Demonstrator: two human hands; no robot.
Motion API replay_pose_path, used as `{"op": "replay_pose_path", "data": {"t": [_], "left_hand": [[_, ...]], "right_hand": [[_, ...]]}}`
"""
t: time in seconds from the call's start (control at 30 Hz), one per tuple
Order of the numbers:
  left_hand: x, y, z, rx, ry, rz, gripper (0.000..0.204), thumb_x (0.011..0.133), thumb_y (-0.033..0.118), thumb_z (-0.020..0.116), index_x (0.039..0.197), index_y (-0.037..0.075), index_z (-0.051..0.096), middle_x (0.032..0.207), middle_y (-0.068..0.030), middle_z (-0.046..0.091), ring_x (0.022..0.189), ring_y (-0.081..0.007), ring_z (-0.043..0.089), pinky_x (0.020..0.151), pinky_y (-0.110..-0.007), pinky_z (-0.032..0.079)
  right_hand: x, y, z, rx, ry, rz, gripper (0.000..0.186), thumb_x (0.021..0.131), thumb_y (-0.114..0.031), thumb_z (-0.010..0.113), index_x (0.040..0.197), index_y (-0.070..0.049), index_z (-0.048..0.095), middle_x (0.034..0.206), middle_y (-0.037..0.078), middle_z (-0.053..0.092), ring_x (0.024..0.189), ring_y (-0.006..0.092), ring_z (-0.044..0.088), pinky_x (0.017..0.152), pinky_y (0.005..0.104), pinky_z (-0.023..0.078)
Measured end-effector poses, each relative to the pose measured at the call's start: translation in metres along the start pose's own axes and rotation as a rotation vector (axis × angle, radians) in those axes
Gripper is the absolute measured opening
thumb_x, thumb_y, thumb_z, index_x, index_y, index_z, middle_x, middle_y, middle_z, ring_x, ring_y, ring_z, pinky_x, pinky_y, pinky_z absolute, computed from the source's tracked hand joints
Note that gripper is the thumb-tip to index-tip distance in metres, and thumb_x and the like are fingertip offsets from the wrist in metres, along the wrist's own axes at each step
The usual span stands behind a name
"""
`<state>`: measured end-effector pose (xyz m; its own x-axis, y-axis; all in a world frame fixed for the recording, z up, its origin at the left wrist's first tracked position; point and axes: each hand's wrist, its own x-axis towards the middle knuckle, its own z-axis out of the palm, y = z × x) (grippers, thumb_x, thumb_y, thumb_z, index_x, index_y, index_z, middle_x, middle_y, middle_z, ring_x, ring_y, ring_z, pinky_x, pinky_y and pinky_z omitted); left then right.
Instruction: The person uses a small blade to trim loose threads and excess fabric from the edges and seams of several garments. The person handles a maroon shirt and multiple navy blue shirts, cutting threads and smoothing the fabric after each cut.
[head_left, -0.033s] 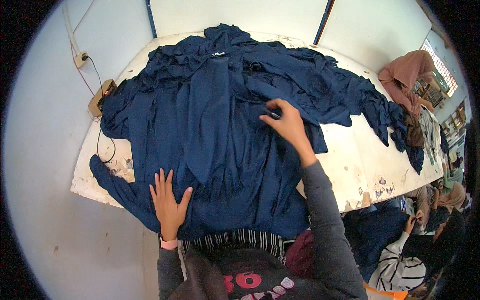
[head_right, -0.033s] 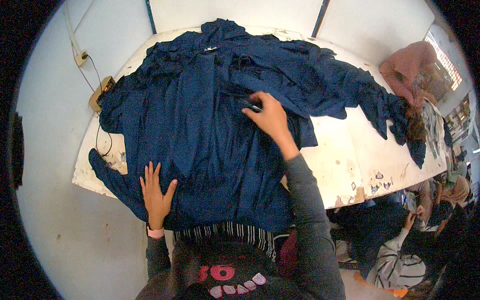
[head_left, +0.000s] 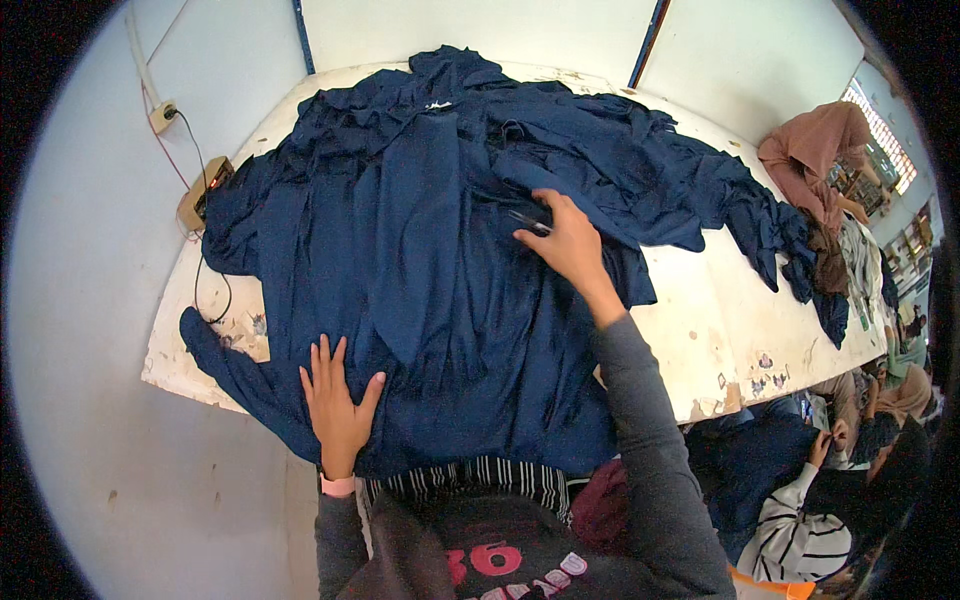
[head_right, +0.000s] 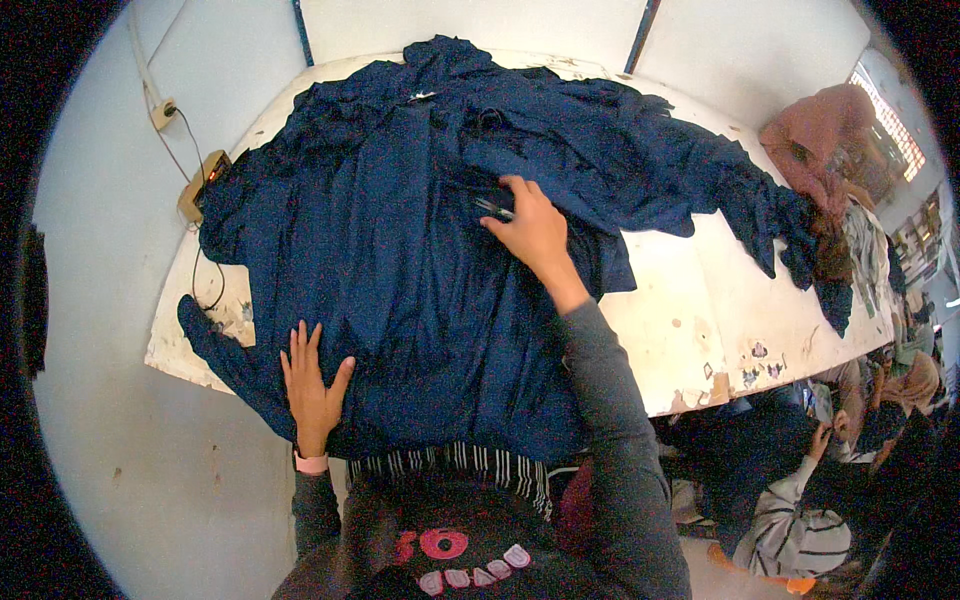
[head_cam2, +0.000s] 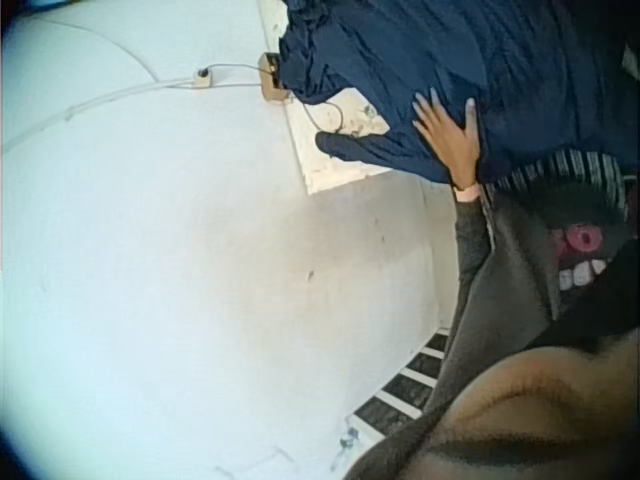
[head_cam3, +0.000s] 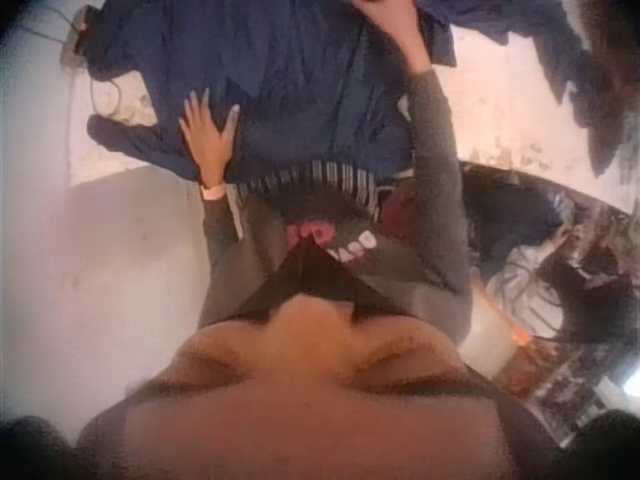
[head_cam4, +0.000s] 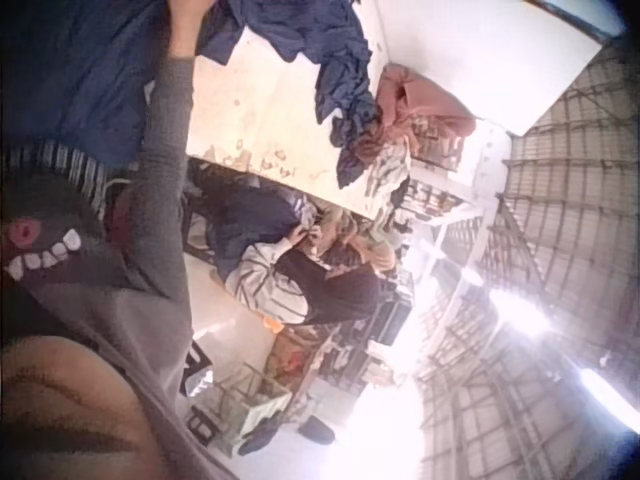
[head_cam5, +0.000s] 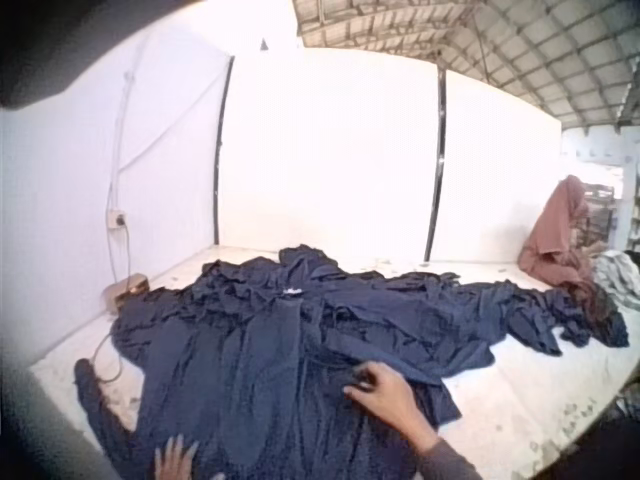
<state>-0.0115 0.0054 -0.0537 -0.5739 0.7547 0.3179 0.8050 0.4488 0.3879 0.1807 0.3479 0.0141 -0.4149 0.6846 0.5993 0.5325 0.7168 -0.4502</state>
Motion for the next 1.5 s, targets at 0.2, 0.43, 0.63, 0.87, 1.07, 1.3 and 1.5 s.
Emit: {"op": "replay_pose_path", "data": {"t": [0.2, 0.43, 0.63, 0.87, 1.07, 1.3, 1.5], "left_hand": [[0.013, 0.006, 0.003, -0.044, 0.049, 0.028, 0.073, 0.095, 0.048, 0.066, 0.150, 0.004, 0.048, 0.160, -0.0230, 0.039, 0.150, -0.0405, 0.034, 0.123, -0.059, 0.018], [0.007, -0.002, 0.006, 0.009, 0.046, 0.029, 0.049, 0.100, 0.028, 0.059, 0.144, 0.007, 0.056, 0.159, -0.0162, 0.044, 0.149, -0.0387, 0.036, 0.122, -0.059, 0.019], [0.016, -0.009, 0.017, -0.541, 0.171, -0.088, 0.039, 0.103, 0.009, 0.051, 0.141, 0.003, 0.055, 0.155, -0.0194, 0.048, 0.145, -0.0346, 0.044, 0.123, -0.047, 0.025], [0.016, 0.029, -0.016, -1.149, 0.217, -0.095, 0.050, 0.108, 0.027, 0.044, 0.148, -0.002, 0.044, 0.157, -0.0194, 0.044, 0.145, -0.0294, 0.043, 0.123, -0.040, 0.027], [0.016, 0.028, -0.042, -2.129, -0.351, -0.276, 0.079, 0.105, 0.060, 0.033, 0.156, 0.000, 0.035, 0.159, -0.0214, 0.041, 0.141, -0.0390, 0.045, 0.118, -0.052, 0.035], [0.013, -0.007, -0.032, -2.193, -0.038, -0.320, 0.064, 0.106, 0.048, 0.038, 0.162, 0.015, 0.032, 0.161, -0.0230, 0.038, 0.142, -0.0373, 0.046, 0.117, -0.053, 0.038], [0.014, -0.021, -0.013, -2.055, 0.123, -0.609, 0.042, 0.105, 0.023, 0.058, 0.145, 0.013, 0.050, 0.125, -0.0057, 0.068, 0.096, -0.0193, 0.072, 0.090, -0.038, 0.058]], "right_hand": [[0.044, 0.047, -0.022, 0.287, -0.039, 0.202, 0.035, 0.079, -0.019, 0.083, 0.110, -0.005, 0.077, 0.101, 0.016, 0.076, 0.094, 0.0250, 0.073, 0.084, 0.0386, 0.056], [-0.012, 0.137, -0.145, 0.288, 0.471, 0.380, 0.016, 0.089, -0.010, 0.074, 0.092, 0.004, 0.068, 0.086, 0.001, 0.066, 0.078, 0.0091, 0.054, 0.071, 0.0249, 0.042], [-0.029, 0.147, -0.148, 0.610, 0.472, 0.690, 0.026, 0.093, -0.014, 0.069, 0.116, -0.004, 0.064, 0.085, 0.000, 0.062, 0.067, 0.0069, 0.048, 0.053, 0.0238, 0.032], [0.003, -0.106, -0.103, 0.903, -0.336, 0.003, 0.030, 0.089, -0.004, 0.066, 0.118, -0.002, 0.060, 0.115, 0.009, 0.064, 0.101, 0.0194, 0.060, 0.090, 0.0319, 0.049], [-0.061, -0.153, -0.076, 0.800, -1.464, -0.673, 0.035, 0.083, -0.005, 0.074, 0.116, -0.006, 0.064, 0.145, 0.016, 0.059, 0.134, 0.0320, 0.057, 0.099, 0.0401, 0.052], [-0.140, -0.074, -0.046, 0.155, -0.594, -0.222, 0.054, 0.074, -0.002, 0.073, 0.126, -0.016, 0.065, 0.118, 0.008, 0.070, 0.098, 0.0349, 0.071, 0.080, 0.0430, 0.059], [-0.091, 0.010, -0.120, 0.016, -0.021, 0.183, 0.041, 0.078, 0.011, 0.061, 0.114, -0.007, 0.071, 0.114, 0.015, 0.074, 0.104, 0.0351, 0.071, 0.091, 0.0367, 0.054]]}}
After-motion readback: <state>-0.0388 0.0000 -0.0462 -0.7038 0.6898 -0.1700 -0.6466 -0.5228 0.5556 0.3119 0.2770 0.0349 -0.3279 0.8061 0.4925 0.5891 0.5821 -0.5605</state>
